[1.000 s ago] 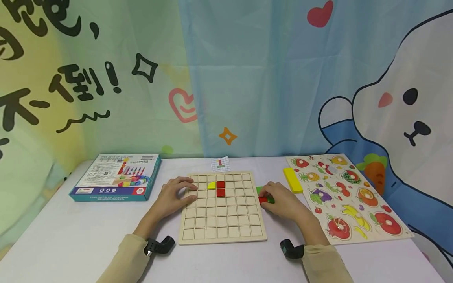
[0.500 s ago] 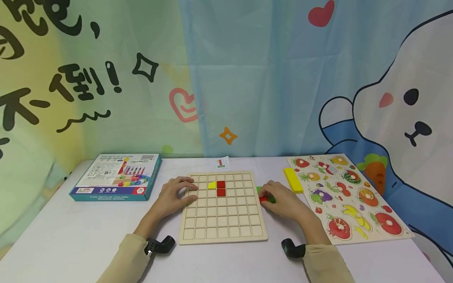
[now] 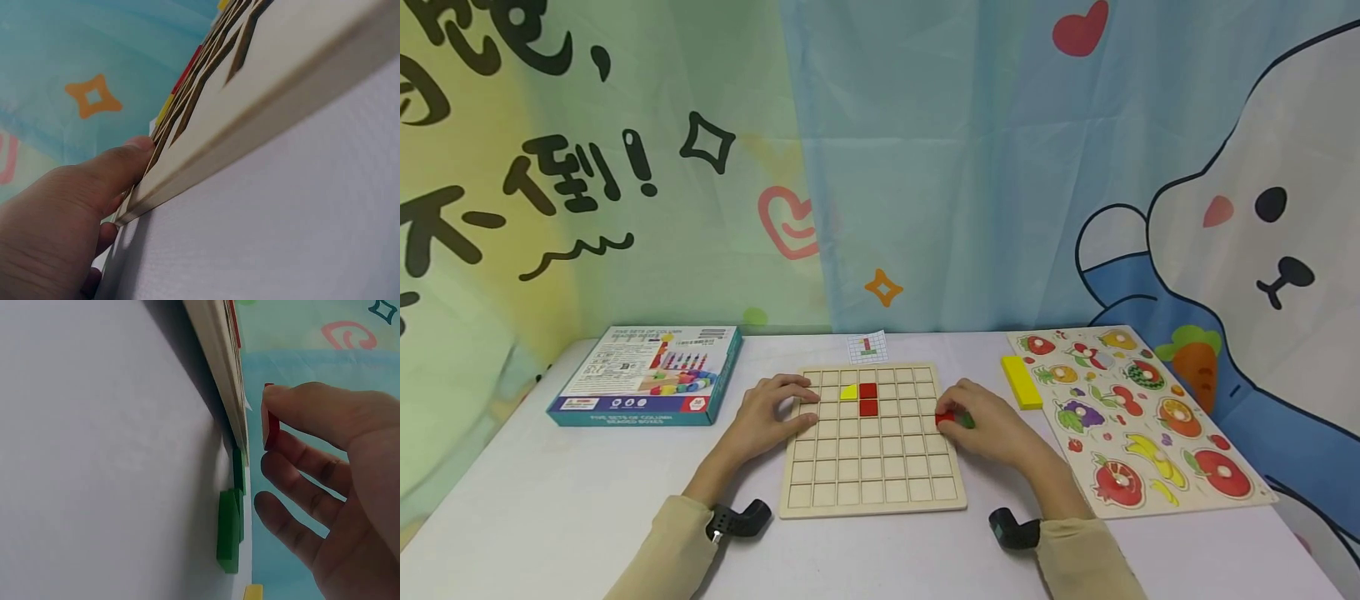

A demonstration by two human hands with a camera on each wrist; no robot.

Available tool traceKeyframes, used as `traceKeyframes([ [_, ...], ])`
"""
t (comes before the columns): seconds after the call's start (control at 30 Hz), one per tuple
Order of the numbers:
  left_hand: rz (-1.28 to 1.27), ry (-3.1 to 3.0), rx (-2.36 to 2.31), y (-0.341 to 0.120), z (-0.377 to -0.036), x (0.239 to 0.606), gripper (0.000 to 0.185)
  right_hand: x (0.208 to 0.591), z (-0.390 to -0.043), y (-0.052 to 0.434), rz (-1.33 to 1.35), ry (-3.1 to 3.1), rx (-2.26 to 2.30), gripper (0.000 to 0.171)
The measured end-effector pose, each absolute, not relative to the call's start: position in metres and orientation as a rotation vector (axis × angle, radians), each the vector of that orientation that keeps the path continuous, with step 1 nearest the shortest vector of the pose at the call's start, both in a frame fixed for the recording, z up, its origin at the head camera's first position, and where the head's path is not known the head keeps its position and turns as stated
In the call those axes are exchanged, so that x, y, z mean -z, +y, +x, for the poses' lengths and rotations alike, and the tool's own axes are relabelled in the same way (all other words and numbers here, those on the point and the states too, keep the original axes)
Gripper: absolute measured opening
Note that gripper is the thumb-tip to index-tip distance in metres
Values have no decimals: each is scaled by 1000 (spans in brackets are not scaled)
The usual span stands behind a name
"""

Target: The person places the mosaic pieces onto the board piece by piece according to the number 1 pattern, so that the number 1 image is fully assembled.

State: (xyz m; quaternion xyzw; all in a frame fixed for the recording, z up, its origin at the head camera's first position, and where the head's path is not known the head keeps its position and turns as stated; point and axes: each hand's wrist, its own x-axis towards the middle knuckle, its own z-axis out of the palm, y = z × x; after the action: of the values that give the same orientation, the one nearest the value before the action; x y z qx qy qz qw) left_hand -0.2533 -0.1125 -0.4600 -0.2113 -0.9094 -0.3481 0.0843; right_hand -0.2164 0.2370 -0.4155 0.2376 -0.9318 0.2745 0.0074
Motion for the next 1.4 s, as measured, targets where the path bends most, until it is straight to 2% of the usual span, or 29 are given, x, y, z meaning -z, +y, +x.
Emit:
traceKeyframes([
  [1.4, -625, -2728, 1058, -112, -253, 458, 24, 406, -216, 177, 857, -2893, -908, 12],
])
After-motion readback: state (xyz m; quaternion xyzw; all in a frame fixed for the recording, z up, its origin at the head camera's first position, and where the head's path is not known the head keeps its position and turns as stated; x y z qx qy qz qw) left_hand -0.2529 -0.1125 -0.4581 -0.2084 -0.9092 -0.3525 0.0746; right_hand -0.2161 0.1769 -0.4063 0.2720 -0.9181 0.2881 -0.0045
